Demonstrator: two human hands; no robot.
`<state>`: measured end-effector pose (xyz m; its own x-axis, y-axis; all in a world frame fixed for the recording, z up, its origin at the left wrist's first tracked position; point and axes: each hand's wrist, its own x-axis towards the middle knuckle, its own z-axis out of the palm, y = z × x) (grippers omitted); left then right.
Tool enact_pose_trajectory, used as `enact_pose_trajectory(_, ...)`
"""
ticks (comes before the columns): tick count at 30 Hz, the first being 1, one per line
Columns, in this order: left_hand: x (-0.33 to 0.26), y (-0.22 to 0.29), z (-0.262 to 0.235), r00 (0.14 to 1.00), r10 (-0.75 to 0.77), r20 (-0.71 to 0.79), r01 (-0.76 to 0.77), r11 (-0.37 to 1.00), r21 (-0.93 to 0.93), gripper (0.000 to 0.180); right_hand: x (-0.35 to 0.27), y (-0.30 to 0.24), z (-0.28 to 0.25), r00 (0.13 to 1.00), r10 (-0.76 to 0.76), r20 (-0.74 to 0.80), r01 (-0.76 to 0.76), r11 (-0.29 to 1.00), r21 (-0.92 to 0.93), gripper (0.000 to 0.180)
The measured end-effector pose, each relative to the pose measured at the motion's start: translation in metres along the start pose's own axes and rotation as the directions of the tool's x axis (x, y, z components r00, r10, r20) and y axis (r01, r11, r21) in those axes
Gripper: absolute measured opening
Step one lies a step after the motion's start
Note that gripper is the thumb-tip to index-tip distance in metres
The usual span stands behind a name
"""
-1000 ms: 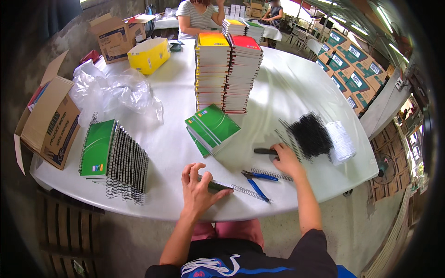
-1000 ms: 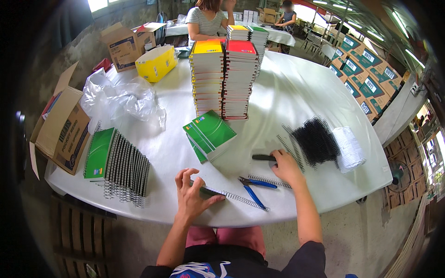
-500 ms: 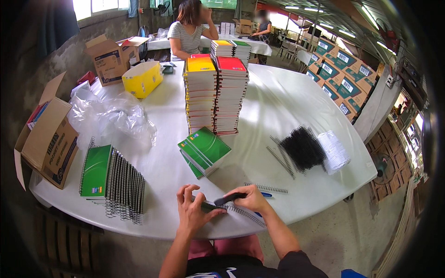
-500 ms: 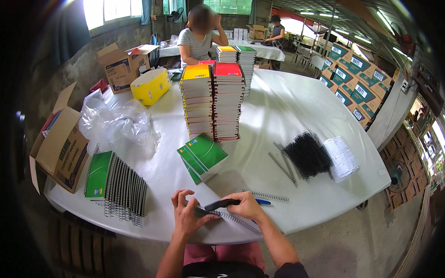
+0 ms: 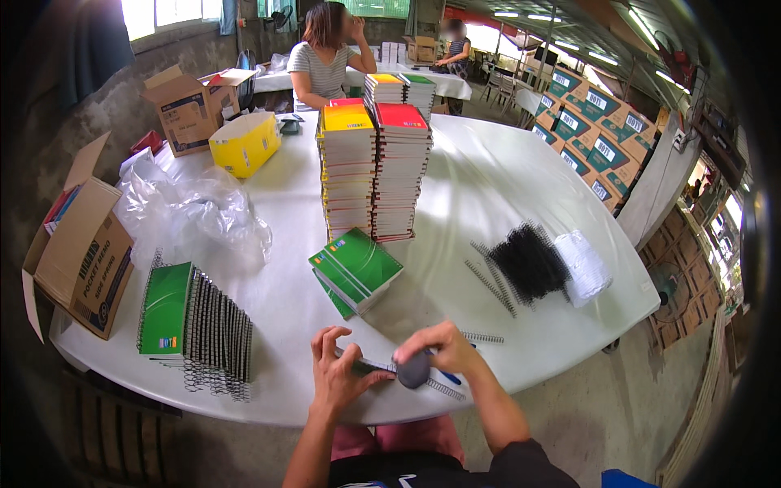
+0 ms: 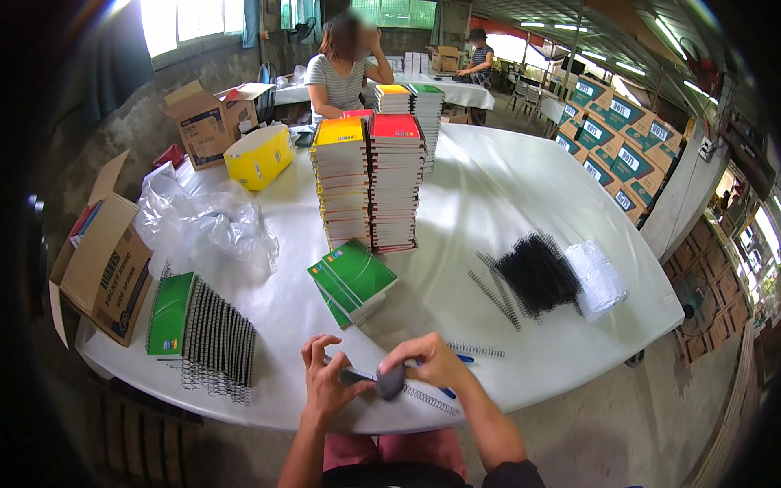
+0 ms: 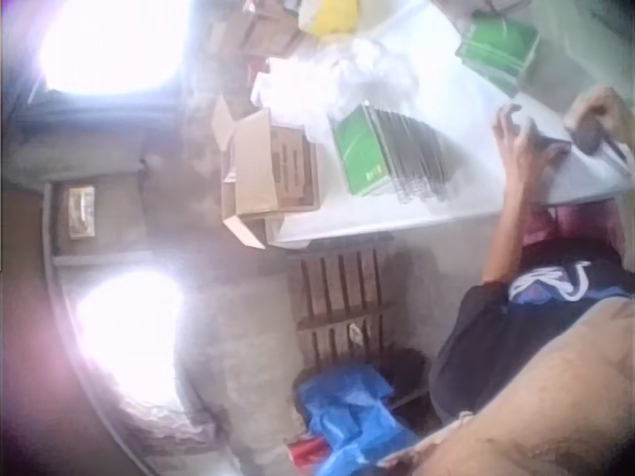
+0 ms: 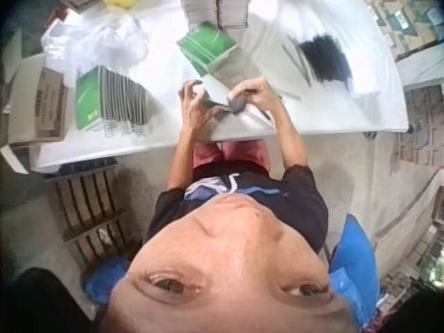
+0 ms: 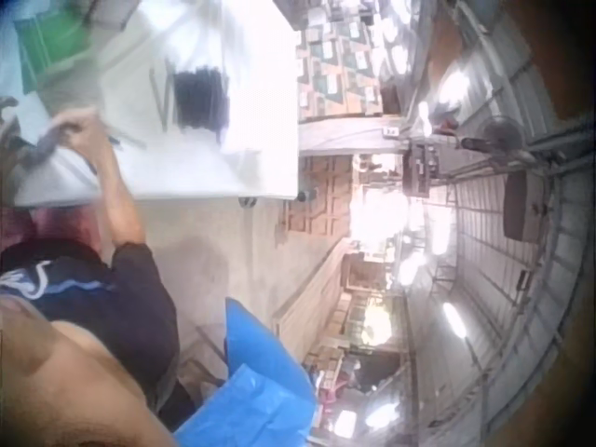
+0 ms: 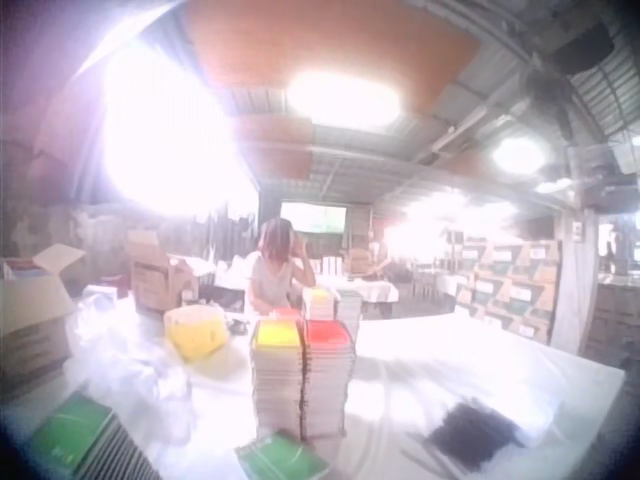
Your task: The person inserts a spiral binding into a notebook cover and pages by hand, then uses pliers to clip and secure the ends of the spiral.
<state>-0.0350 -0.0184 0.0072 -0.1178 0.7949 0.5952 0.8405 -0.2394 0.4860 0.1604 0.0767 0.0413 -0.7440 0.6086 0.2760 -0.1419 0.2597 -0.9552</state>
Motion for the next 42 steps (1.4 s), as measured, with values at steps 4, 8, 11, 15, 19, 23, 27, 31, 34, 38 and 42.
enact_pose_trajectory(4, -0.004, -0.002, 0.002, 1.0, -0.011, 0.003, 0.011, 0.998, -0.054, 0.05, 0.004, 0.005, -0.001, 0.993, 0.096, -0.067, -0.113, 0.933, -0.343, 0.025)
enact_pose_trajectory(8, -0.002, -0.001, 0.0, 1.0, 0.031, 0.003, -0.031, 0.999, 0.019, 0.051, 0.007, -0.008, 0.004, 0.992, -0.073, 0.107, 0.087, 0.987, -0.133, 0.024)
enact_pose_trajectory(11, 0.004, 0.002, -0.003, 1.0, -0.009, -0.002, 0.009, 0.999, -0.038, 0.05, 0.013, 0.01, 0.0, 0.994, 0.082, -0.079, -0.102, 0.948, -0.302, 0.023)
enact_pose_trajectory(15, 0.002, -0.008, 0.005, 1.0, 0.01, 0.017, -0.01, 1.0, -0.006, 0.052, 0.016, 0.002, 0.006, 0.997, -0.05, 0.058, 0.059, 0.984, -0.165, 0.023)
enact_pose_trajectory(19, 0.003, -0.006, 0.004, 1.0, -0.008, -0.005, 0.007, 0.998, -0.063, 0.056, 0.016, 0.008, 0.002, 0.998, 0.053, -0.038, -0.058, 0.99, -0.132, 0.023)
enact_pose_trajectory(23, 0.003, -0.007, 0.001, 0.998, -0.064, -0.028, 0.061, 0.993, -0.099, 0.056, 0.018, 0.004, 0.006, 0.995, 0.086, -0.051, -0.096, 0.967, -0.237, 0.022)
enact_pose_trajectory(27, 0.002, -0.014, 0.007, 0.996, -0.088, -0.006, 0.085, 0.975, -0.204, 0.054, 0.016, -0.003, 0.009, 1.0, 0.02, 0.0, -0.02, 1.0, -0.015, 0.021)
enact_pose_trajectory(31, 0.0, -0.014, 0.01, 0.995, -0.1, -0.005, 0.095, 0.962, -0.256, 0.051, 0.018, 0.003, 0.004, 0.994, 0.102, -0.048, -0.112, 0.956, -0.272, 0.019)
enact_pose_trajectory(34, -0.002, -0.017, 0.007, 0.994, -0.101, 0.036, 0.107, 0.95, -0.294, 0.051, 0.019, -0.008, 0.014, 0.998, -0.054, 0.044, 0.064, 0.958, -0.281, 0.021)
enact_pose_trajectory(38, 0.002, -0.009, 0.005, 0.996, -0.09, 0.009, 0.09, 0.965, -0.247, 0.054, 0.014, 0.014, 0.003, 0.985, 0.117, -0.126, -0.139, 0.974, -0.178, 0.021)
enact_pose_trajectory(42, 0.002, -0.017, 0.006, 0.997, -0.071, 0.036, 0.078, 0.958, -0.276, 0.053, 0.017, 0.004, 0.014, 0.999, 0.029, -0.024, -0.035, 0.951, -0.307, 0.021)
